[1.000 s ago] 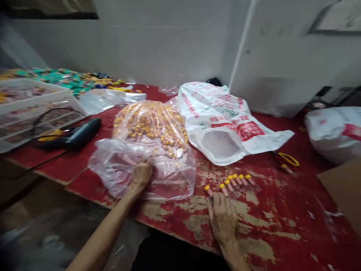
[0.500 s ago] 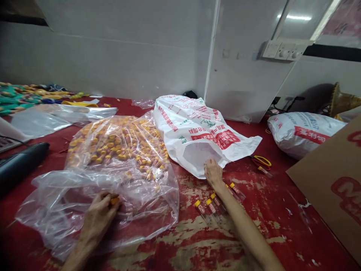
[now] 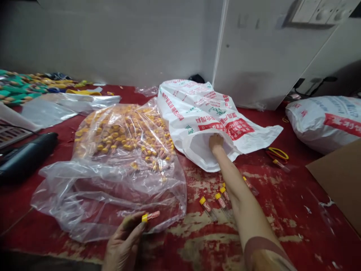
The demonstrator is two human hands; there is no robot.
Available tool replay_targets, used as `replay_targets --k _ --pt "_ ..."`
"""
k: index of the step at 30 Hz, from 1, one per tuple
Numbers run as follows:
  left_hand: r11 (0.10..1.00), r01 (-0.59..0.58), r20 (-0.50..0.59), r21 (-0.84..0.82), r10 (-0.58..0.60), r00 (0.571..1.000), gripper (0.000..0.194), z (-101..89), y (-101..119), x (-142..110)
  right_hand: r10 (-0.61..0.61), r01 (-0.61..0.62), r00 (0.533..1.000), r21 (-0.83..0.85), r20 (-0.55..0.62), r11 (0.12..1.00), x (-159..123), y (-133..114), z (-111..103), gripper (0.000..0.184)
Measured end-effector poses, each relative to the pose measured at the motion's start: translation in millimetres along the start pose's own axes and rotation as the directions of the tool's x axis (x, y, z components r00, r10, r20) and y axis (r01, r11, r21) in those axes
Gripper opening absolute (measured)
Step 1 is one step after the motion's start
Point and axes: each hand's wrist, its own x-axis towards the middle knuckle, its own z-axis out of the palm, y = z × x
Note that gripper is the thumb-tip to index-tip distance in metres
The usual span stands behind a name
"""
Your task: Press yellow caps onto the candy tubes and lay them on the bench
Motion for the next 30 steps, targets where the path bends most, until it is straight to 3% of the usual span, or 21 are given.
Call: replay_targets --k 5,9,10,12,14,17,21,30 --pt "0.988 0.113 0.072 -0.107 -0.106 0.992 0.041 14.0 -13 -20 -0.022 0.036 0.999 0.287 -0.050 0.957 -32 10 -10 0.035" --pt "0.980 0.110 0.145 -0.165 -0.086 0.986 0.036 26.5 -20 -30 -0.136 0.156 0.988 0.546 -0.078 0.823 -117 9 -20 0.047" --pt "0.977 0.119 0.162 -0.176 -0.090 0.983 0.035 29.9 -22 -33 -0.168 0.182 0.982 0.635 -0.083 0.751 -144 8 -21 0.045" --pt "0.971 0.138 0.197 -0.193 -0.099 0.975 0.035 37.0 -25 -41 -0.180 0.127 0.981 0.932 -0.068 0.340 -198 8 -18 0.033" --pt "0.968 0.156 0.243 -0.197 -0.106 0.964 0.034 44.4 -29 -48 -0.175 0.020 0.984 0.996 -0.005 0.083 -243 8 -13 0.026" --pt "0.973 0.148 0.293 -0.180 -0.090 0.952 0.031 54.3 -33 -59 -0.193 -0.070 0.980 0.993 0.050 -0.097 -283 8 -6 0.024" --pt "0.981 0.121 0.311 -0.153 -0.069 0.948 0.027 60.2 -35 -69 -0.201 -0.104 0.977 0.984 0.074 -0.143 -302 7 -4 0.026" --pt "0.998 0.031 0.373 -0.051 -0.010 0.928 0.022 52.3 -41 -79 -0.298 -0.092 0.952 0.995 0.075 -0.044 -318 6 -5 0.031"
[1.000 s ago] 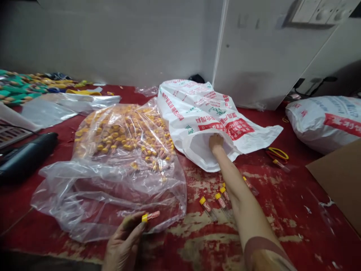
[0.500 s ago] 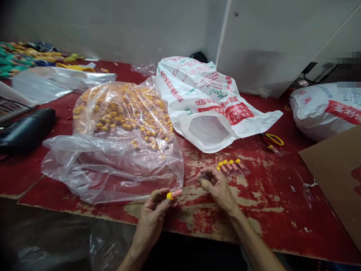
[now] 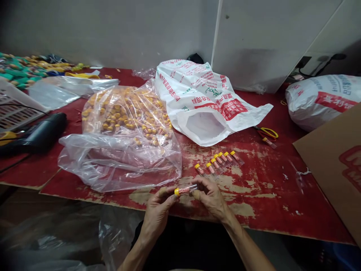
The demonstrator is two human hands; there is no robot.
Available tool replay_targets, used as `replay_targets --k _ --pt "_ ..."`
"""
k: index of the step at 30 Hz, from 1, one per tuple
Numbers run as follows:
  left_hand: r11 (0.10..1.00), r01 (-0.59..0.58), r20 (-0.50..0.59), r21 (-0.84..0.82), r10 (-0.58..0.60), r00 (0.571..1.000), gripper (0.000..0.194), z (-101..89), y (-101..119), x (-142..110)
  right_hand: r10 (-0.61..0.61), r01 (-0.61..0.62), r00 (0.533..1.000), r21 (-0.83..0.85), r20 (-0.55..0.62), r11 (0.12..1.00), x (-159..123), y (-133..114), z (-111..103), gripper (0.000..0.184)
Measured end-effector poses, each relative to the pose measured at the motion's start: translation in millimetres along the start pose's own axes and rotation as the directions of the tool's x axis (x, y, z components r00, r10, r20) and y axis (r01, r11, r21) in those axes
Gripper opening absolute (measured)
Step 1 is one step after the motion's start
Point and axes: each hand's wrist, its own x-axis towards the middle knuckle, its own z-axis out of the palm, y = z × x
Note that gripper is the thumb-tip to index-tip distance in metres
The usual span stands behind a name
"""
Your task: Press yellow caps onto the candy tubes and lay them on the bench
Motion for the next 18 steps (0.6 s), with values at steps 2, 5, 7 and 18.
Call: replay_targets --k 2,5,7,18 --pt "0.999 -0.021 0.016 0.035 0.020 1.000 0.021 -2.1 -2 -1 -0.007 0.008 1.000 -0.117 0.006 0.993 -1 4 -3 0.031" --pt "0.991 -0.069 0.036 0.113 0.065 0.997 0.019 -4.2 -3 -2 -0.068 0.055 0.998 -0.393 -0.018 0.918 -2 7 -7 0.041" --pt "0.986 -0.089 0.036 0.143 0.084 0.996 0.019 -5.1 -2 -1 -0.103 0.080 0.995 -0.504 -0.018 0.860 -4 6 -8 0.044" --pt "0.989 -0.065 0.039 0.132 0.060 0.997 0.019 -8.2 3 1 -0.058 0.078 0.997 -0.570 0.053 0.818 -13 0 -5 0.027"
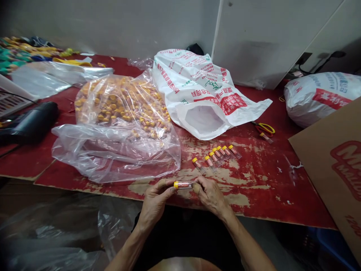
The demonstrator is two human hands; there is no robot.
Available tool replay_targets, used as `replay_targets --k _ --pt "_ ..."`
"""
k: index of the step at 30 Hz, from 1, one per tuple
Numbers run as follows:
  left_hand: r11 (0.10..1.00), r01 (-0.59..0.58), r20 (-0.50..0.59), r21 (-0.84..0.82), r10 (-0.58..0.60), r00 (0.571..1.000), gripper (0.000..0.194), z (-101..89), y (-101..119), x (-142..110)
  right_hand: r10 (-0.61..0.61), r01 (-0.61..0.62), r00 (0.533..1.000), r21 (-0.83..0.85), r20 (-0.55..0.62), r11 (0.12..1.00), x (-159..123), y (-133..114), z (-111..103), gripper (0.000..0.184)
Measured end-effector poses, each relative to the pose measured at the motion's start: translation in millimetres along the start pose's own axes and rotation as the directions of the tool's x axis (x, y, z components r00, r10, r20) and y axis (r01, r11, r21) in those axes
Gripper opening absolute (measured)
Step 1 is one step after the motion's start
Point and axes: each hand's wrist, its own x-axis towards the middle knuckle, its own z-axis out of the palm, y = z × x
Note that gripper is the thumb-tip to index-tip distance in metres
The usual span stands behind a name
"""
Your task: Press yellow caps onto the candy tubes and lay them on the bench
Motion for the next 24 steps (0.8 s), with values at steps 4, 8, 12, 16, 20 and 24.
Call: replay_targets --k 4,8,12,16,20,24 --pt "1.000 0.003 0.027 0.025 -0.004 1.000 0.019 -0.7 0 1 -0.018 0.018 1.000 0.079 0.000 0.997 -2 5 0 0.024" --pt "0.999 0.005 0.069 0.044 -0.008 0.998 0.017 -1.9 -2 0 0.020 -0.021 1.000 0.089 0.011 0.996 -4 5 1 0.029" --pt "0.996 -0.011 0.061 0.090 0.005 0.998 0.017 -4.4 -3 1 0.024 -0.022 0.999 0.093 -0.025 0.995 -6 2 4 0.030" --pt "0.994 0.008 0.072 0.109 -0.015 0.997 0.017 -4.0 -2 1 0.032 -0.032 0.999 0.093 -0.004 0.995 -9 2 9 0.028" --pt "0.990 -0.005 0.083 0.141 -0.007 0.997 0.015 0.1 0 0 0.054 -0.052 0.996 0.025 -0.078 0.998 -11 9 13 0.038" --pt "0.983 -0.082 0.054 0.164 0.074 0.996 0.019 0.4 6 4 -0.008 0.007 0.996 -0.009 -0.091 1.000 -9 15 16 0.028"
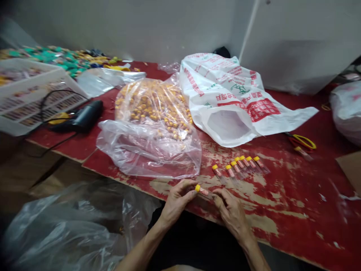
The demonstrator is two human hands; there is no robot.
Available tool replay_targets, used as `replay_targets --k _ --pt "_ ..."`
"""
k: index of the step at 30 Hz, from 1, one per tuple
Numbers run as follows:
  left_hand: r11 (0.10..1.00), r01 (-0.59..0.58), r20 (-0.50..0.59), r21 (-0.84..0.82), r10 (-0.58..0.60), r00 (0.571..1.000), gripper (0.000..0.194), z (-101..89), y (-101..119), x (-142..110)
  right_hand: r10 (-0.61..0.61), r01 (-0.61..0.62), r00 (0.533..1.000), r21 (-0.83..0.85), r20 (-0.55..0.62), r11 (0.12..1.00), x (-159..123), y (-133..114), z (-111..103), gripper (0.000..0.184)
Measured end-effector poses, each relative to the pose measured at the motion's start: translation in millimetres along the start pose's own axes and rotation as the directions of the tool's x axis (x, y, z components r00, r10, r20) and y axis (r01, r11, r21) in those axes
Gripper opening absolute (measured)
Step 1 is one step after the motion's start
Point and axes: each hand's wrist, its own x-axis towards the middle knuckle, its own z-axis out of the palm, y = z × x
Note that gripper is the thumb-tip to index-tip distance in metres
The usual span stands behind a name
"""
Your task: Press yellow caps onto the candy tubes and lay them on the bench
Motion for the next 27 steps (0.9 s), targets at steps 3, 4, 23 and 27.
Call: replay_targets --k 3,4,23,27 --pt "0.999 -0.020 -0.002 0.037 0.020 1.000 0.015 -1.3 2 5 -0.102 0.105 0.991 -0.036 0.084 0.994 3 2 8 0.024" --pt "0.998 -0.030 0.013 0.053 0.030 0.999 0.015 -0.6 2 6 -0.126 0.133 0.988 -0.075 0.087 0.988 4 2 13 0.024" --pt "0.214 -0.005 -0.072 0.977 0.350 0.934 0.021 -43.6 27 84 -0.211 -0.089 0.949 -0.838 -0.236 0.538 25 -5 36 0.035" --pt "0.177 -0.025 -0.041 0.984 0.356 0.933 0.024 -33.6 20 122 -0.254 -0.037 0.940 -0.809 -0.228 0.587 26 -8 31 0.033"
